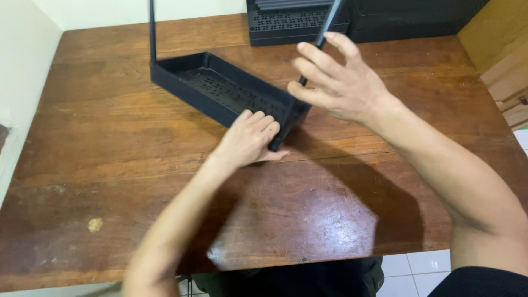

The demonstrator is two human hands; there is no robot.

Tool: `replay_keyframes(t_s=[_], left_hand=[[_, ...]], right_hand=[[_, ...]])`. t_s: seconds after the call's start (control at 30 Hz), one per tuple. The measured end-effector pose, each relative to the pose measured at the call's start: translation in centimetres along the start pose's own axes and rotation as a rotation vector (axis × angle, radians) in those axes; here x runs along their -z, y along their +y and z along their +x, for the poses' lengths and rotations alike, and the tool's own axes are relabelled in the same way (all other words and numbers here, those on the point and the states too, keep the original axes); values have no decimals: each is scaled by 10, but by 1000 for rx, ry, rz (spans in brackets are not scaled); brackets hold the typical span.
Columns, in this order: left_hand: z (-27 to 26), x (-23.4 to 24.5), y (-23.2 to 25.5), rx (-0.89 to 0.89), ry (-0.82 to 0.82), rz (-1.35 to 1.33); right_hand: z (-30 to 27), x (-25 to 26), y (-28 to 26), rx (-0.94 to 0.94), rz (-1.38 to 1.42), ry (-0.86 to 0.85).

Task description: The person assembles a black plastic tray by inserting four black cylindrical rods into the corners of the tray base. The person repeatedly inserts and removes the rods, adjusting their positions to secure the tray structure on a wooden table.

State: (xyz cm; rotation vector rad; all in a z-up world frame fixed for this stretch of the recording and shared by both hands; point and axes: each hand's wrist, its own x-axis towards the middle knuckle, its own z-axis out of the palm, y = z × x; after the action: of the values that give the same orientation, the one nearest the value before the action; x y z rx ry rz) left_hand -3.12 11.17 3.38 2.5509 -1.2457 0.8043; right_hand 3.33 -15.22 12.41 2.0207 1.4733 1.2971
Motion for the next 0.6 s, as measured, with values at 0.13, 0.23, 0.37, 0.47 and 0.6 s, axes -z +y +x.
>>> replay_keyframes(t_s=[0.13,0.23,0.37,0.47,0.6], left_hand=[[1,-61,10,212,130,104],[10,-103,15,364,89,141],[21,-126,9,509,29,-89],[25,-121,-3,661,-107,-336],[33,-106,-40,581,-250,-790]], right_hand=[[0,-32,-27,-218,288,57],[-9,-59,-48,-419,698,109],[-19,-78,-71,-773,1518,402],[-24,-84,-80,-1101,1726,476],[-24,-97,-81,-1099,1988,541]])
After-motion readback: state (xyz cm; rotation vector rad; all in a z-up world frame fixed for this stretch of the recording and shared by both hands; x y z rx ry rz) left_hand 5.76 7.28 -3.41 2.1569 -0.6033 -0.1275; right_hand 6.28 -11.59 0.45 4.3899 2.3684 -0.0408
